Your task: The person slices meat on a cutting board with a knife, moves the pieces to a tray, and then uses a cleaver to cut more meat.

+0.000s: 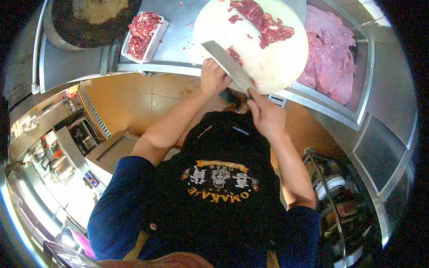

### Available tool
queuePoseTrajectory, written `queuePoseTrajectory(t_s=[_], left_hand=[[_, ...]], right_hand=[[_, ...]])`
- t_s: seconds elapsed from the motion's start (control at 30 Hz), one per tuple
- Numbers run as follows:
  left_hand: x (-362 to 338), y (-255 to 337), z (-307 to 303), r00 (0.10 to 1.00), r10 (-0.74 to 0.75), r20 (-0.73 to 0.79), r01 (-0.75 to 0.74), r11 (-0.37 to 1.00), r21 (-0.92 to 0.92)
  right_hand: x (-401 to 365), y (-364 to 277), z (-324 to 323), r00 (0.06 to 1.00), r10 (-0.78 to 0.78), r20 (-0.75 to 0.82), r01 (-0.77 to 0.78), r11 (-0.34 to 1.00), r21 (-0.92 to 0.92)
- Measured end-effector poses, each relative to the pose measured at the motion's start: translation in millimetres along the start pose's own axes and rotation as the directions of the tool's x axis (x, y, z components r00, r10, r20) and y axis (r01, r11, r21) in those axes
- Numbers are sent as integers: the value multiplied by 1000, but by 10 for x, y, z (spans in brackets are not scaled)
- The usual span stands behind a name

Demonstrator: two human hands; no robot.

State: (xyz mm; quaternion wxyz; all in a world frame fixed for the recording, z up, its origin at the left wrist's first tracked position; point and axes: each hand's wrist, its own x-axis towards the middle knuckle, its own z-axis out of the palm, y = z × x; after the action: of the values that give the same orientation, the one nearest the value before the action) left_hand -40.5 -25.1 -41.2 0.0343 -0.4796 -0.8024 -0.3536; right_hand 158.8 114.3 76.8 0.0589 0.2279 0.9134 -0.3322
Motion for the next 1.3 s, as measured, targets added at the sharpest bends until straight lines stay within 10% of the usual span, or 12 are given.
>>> queuePoseTrajectory(t_s=[0.5, 0.57, 0.97, 1.3], left_hand=[[35, 33, -48, 999, 10, -30, -12, 998, -57], [33, 66, -91, 1000, -1, -17, -1, 997, -74], [-5, 31, 7, 999, 0, -48, -1, 1000, -24], [72, 145, -87, 997, -31, -77, 24, 996, -90]], right_hand=[[1454, -111, 136, 994, -27, 102, 16, 993, 113], [1764, 67, 227, 983, -34, -178, 83, 957, 278], [-13, 143, -115, 999, -21, 48, 23, 999, -49], [1541, -79, 208, 999, -23, -44, 32, 976, 213]])
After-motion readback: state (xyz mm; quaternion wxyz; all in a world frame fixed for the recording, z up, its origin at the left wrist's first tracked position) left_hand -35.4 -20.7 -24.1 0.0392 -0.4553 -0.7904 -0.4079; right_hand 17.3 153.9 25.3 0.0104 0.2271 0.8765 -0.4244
